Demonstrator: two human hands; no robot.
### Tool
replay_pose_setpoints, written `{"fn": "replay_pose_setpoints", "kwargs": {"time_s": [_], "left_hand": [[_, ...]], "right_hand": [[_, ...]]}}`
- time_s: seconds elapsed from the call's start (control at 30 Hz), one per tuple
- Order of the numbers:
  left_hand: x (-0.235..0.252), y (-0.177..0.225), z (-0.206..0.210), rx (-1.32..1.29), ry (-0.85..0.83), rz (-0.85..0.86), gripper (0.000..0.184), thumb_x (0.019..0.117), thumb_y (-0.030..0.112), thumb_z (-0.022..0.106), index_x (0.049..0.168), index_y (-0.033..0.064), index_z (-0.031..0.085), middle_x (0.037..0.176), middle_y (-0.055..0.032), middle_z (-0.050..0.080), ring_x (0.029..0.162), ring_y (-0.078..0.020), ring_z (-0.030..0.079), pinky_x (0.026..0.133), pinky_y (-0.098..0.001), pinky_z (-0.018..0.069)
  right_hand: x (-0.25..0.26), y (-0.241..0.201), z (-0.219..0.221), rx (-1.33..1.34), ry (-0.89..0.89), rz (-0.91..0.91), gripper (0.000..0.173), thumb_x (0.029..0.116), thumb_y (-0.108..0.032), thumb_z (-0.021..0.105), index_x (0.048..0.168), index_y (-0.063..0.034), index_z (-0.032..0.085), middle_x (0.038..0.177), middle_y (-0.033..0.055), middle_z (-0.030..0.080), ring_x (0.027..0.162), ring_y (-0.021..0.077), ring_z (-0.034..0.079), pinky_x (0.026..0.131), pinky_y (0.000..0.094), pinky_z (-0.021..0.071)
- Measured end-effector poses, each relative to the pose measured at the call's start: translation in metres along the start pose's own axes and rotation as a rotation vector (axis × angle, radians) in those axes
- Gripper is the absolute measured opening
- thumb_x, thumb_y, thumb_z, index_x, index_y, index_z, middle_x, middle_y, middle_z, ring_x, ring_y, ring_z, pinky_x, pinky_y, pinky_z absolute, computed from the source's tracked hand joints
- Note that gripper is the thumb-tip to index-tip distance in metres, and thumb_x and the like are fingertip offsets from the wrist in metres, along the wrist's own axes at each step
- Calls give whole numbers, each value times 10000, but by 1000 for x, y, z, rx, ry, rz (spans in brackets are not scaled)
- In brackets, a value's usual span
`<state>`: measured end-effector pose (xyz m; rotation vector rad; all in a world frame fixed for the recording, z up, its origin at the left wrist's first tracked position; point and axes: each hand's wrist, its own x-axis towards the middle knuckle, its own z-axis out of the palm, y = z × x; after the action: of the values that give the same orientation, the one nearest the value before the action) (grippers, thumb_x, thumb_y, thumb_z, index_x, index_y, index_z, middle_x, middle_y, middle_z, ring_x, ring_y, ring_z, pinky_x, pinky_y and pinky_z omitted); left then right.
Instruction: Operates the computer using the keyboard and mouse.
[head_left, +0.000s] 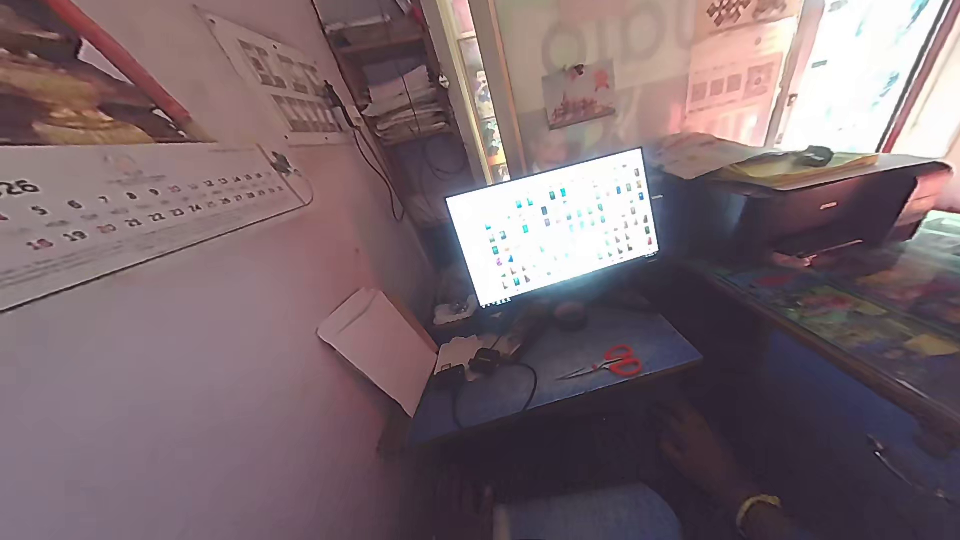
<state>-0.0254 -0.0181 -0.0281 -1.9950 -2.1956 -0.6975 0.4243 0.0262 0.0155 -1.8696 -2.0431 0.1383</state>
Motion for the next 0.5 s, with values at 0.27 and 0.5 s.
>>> {"fn": "replay_pose_setpoints", "kwargs": {"time_s": [0.27,0.5], "left_hand": [[-1,-3,4,-9,17,11,640,1054,504,416,1436,12,561,1581,-253,409,1490,-436,354,1234,-555,278],[2,28,-34,58,-105,-44,613,1078,467,391,1405,-18,575,1522,-289,465,1452,-432,414,1205,-544,328]], "right_hand": [[-1,0,0,0,-16,-3,504,938,-341,637,1421,-195,619,1524,144,512,1417,351,474,1143,509,428],[-11,-2,-3,-52,13,-41,442,920,-349,635,1279,-98,699,1431,182,586,1344,395,535,1093,533,466]]}}
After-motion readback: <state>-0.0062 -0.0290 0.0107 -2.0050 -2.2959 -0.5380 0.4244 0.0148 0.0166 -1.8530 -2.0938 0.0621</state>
